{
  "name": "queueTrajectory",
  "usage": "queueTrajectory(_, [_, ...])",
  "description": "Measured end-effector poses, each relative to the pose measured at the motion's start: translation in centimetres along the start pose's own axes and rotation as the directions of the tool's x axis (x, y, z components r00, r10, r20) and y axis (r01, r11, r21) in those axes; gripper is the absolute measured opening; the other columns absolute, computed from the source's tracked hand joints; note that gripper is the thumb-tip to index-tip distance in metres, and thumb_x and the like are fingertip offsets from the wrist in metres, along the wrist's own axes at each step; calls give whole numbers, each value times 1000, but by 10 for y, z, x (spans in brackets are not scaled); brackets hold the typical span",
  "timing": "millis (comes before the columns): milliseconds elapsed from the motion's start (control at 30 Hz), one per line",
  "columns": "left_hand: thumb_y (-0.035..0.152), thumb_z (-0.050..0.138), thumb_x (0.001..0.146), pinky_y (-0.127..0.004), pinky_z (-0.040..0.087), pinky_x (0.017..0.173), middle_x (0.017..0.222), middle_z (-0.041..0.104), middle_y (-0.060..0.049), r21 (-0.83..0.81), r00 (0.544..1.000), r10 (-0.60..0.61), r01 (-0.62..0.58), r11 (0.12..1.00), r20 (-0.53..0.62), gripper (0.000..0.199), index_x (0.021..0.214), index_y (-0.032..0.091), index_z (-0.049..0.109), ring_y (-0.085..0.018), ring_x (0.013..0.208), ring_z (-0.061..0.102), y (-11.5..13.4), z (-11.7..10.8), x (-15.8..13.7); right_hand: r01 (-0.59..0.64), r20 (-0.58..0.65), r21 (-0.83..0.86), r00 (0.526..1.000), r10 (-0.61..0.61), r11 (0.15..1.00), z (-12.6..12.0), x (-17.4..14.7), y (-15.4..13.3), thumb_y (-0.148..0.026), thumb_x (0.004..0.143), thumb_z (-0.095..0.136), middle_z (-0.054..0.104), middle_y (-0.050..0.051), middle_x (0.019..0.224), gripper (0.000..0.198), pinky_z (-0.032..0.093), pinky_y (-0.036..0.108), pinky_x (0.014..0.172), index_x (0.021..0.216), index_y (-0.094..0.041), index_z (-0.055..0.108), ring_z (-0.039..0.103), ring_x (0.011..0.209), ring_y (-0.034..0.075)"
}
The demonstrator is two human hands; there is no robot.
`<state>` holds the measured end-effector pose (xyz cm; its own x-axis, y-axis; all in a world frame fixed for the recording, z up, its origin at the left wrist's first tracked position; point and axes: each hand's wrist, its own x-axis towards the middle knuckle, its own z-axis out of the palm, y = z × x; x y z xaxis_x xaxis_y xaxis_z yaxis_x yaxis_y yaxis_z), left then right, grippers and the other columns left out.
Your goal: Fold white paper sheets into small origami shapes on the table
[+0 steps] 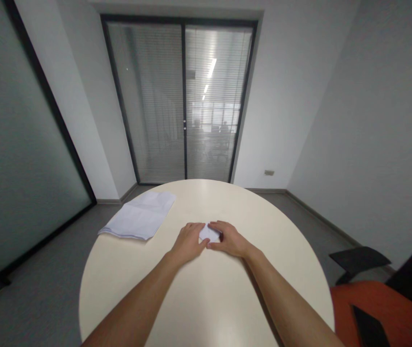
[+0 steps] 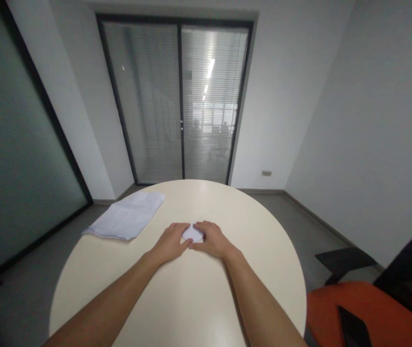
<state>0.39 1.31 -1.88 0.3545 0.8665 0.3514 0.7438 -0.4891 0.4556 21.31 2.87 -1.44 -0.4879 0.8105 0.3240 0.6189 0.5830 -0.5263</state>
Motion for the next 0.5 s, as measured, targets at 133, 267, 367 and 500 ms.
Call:
queueTrajectory(133, [34,69,81,-44,40,107,133,63,-14,5,998,-51,51,999,-35,59,136,17,55,-32,123,55,-1,1,1,36,-34,110,999,-32,993,-1,2,-7,-45,72,81,68,14,126,68,46,46,100,132,-20,63,64,110,31])
queueTrajectory(267, [34,71,81,-44,40,105,129,64,-15,14,994,-91,92,996,-56,60,135,15,55,-32,120,56,-2,0,2,-24,-69,74,997,29,997,-3,1,-11,-49,75,77,65,17,128,73,47,47,98,138,-16,57,62,111,31])
queueTrajectory(367, [32,71,81,-42,42,103,124,67,-14,-54,993,-106,103,993,-45,59,135,16,54,-29,116,59,-4,1,3,-90,-56,79,994,95,993,-1,1,-7,-46,82,70,66,19,126,63,49,45,93,136,-14,59,64,104,29])
queueTrajectory(500, [26,75,77,-40,43,102,121,68,-13,-112,987,-149,143,983,-53,61,133,16,55,-28,114,60,-5,3,5,-121,-57,170,990,133,978,5,3,4,-32,81,70,67,16,125,56,51,40,88,133,-16,60,66,96,24])
